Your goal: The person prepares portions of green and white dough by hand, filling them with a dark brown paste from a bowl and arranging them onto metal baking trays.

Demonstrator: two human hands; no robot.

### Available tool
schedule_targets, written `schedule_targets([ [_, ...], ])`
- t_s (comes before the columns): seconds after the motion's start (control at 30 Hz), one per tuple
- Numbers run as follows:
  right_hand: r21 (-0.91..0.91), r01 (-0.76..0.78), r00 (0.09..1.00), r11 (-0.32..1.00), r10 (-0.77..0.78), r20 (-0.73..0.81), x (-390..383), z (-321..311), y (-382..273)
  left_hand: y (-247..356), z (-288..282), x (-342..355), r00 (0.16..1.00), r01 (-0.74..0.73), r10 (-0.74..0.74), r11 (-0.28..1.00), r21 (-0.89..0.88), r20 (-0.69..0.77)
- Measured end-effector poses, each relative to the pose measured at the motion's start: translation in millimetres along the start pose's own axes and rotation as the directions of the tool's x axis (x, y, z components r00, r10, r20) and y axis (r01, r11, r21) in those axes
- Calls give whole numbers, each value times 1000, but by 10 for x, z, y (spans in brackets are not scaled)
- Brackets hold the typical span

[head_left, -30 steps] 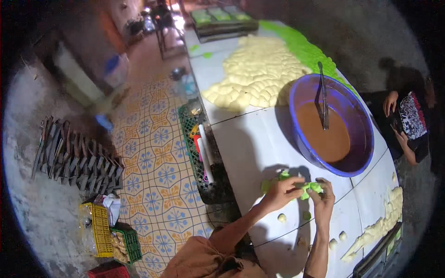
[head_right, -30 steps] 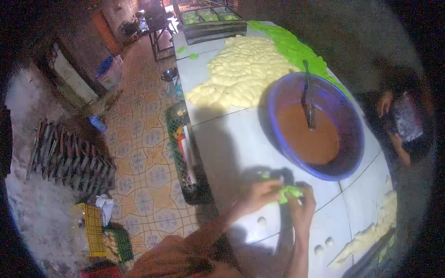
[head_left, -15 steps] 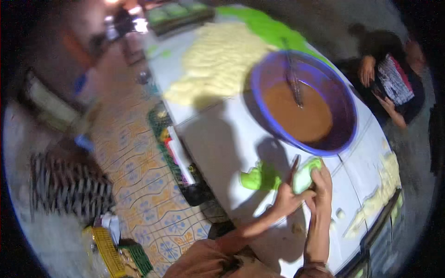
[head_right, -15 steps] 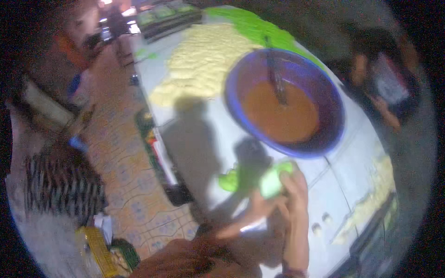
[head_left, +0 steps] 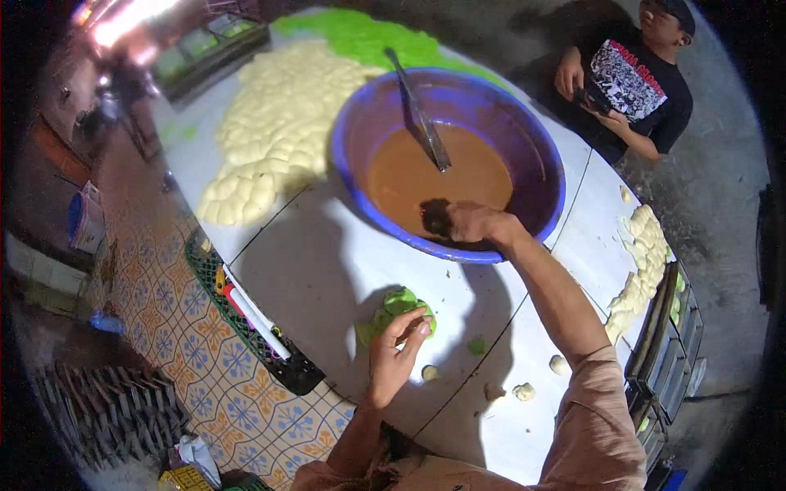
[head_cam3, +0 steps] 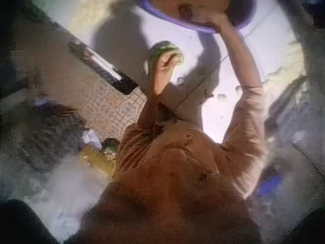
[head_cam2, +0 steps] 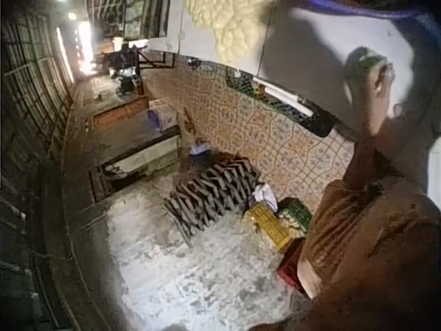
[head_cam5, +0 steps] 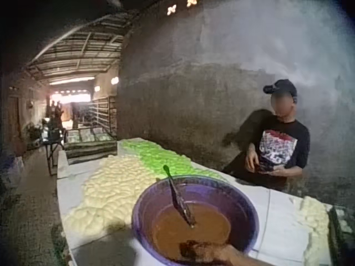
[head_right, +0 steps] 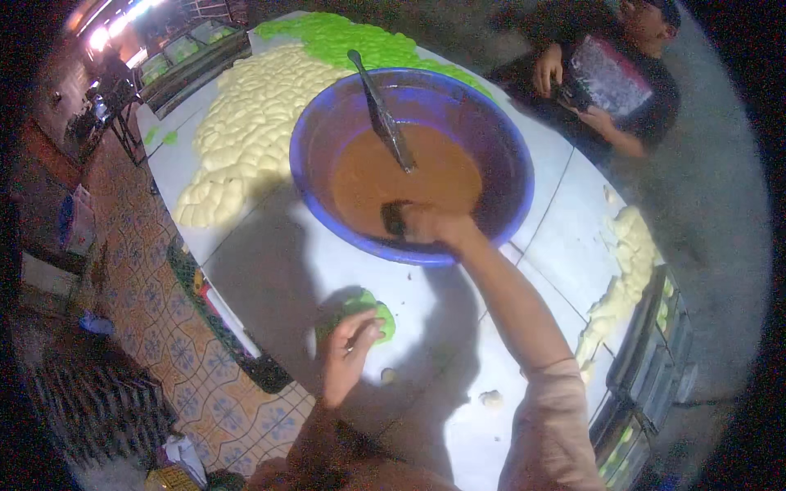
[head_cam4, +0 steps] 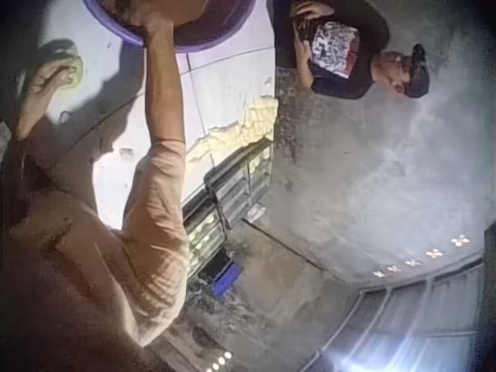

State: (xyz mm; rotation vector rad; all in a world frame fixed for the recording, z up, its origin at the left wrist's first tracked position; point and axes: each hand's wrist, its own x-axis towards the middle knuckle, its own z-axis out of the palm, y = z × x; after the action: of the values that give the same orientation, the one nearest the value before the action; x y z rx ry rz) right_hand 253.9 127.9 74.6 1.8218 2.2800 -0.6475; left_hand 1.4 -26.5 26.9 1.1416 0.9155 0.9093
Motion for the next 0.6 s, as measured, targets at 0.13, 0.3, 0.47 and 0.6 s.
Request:
schedule_targets([
  [0.13, 66, 96, 995, 993, -97, 7, 37, -94, -8, -67, -9, 44, 996, -87, 87, 996, 3, -19],
  [0.3, 507, 133, 990, 852, -92, -106, -183, -310, -76, -18, 65, 152, 999, -42, 42, 999, 17, 13],
  [0.47, 949, 147, 970, 278, 145, -193, -835, -551, -450, 222, 385, 148, 985, -167, 171, 974, -156, 18],
  [0.6, 956, 292, 931, -40, 241, -274, -1204, -184, -324, 352, 761, 279, 987, 53, -11, 964, -261, 160],
])
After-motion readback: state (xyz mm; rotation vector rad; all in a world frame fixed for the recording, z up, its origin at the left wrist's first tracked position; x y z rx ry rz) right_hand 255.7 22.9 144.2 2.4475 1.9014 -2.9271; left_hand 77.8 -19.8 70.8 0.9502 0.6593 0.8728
